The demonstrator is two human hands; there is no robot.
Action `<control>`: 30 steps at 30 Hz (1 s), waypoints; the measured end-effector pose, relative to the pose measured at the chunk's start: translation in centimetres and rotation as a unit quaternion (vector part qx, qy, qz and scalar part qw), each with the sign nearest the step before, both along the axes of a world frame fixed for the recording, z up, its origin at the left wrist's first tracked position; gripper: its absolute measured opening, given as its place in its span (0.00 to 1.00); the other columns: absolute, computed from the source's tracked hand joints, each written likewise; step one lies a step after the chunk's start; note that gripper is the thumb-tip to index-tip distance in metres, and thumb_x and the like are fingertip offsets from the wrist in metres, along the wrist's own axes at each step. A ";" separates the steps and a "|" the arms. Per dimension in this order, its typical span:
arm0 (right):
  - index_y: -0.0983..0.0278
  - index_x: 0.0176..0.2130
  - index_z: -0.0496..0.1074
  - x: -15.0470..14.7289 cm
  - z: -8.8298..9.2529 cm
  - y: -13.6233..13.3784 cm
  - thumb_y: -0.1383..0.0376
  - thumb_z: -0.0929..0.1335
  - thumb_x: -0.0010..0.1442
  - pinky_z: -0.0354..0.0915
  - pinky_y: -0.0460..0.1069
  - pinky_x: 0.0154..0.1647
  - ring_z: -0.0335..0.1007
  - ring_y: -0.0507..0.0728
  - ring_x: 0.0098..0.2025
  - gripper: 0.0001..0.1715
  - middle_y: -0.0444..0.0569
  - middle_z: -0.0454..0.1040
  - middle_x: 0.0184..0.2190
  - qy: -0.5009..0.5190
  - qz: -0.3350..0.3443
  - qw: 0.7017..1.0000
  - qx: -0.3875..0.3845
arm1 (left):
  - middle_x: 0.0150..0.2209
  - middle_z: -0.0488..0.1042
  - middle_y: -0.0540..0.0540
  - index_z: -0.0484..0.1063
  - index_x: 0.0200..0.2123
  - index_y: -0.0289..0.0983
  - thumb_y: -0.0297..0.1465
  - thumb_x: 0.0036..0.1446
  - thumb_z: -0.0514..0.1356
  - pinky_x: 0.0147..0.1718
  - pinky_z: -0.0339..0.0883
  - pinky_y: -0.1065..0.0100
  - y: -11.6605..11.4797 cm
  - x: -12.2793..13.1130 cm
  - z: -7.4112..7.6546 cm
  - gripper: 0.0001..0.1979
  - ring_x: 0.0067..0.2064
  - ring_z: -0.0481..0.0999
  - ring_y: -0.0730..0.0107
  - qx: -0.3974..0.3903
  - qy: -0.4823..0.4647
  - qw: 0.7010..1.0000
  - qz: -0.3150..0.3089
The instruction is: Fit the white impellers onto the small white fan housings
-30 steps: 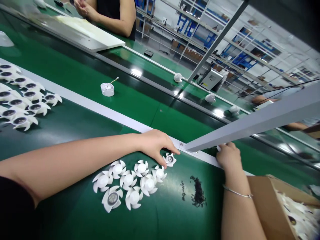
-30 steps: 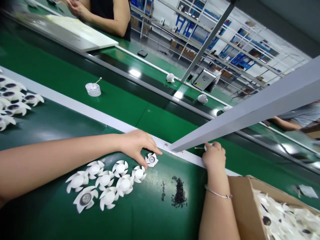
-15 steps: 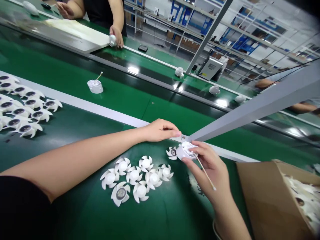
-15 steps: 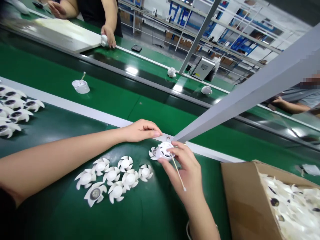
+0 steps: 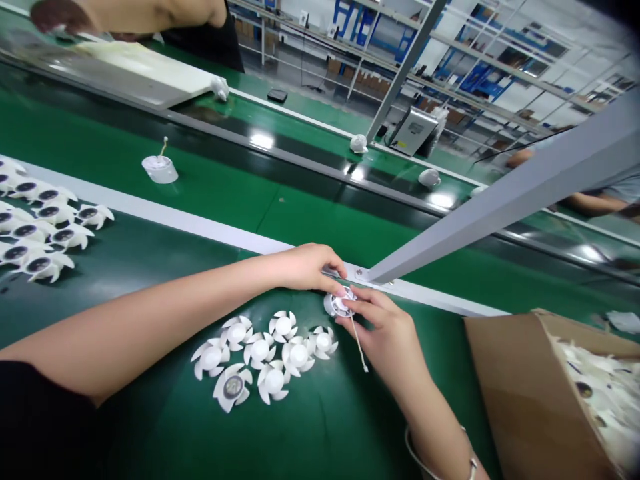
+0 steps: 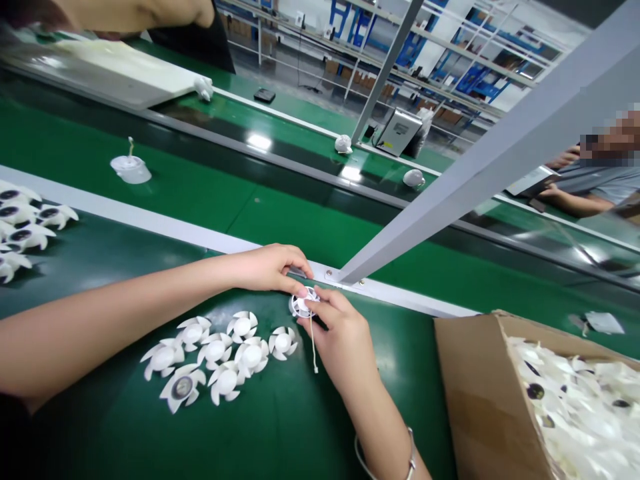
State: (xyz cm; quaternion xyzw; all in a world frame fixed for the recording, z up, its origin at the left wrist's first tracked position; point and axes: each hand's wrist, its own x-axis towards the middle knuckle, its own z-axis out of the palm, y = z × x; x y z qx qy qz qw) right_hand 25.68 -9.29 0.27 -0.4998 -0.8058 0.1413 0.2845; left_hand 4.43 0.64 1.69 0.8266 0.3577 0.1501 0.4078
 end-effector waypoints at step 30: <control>0.61 0.30 0.78 4.1 3.1 -1.1 0.72 0.64 0.59 0.62 0.46 0.28 0.68 0.51 0.28 0.14 0.44 0.73 0.28 -0.127 0.042 0.969 -0.209 | 0.42 0.75 0.49 0.80 0.44 0.46 0.39 0.47 0.70 0.33 0.60 0.68 -5.8 0.9 3.1 0.18 0.44 0.74 0.63 -0.012 0.131 0.974 -0.187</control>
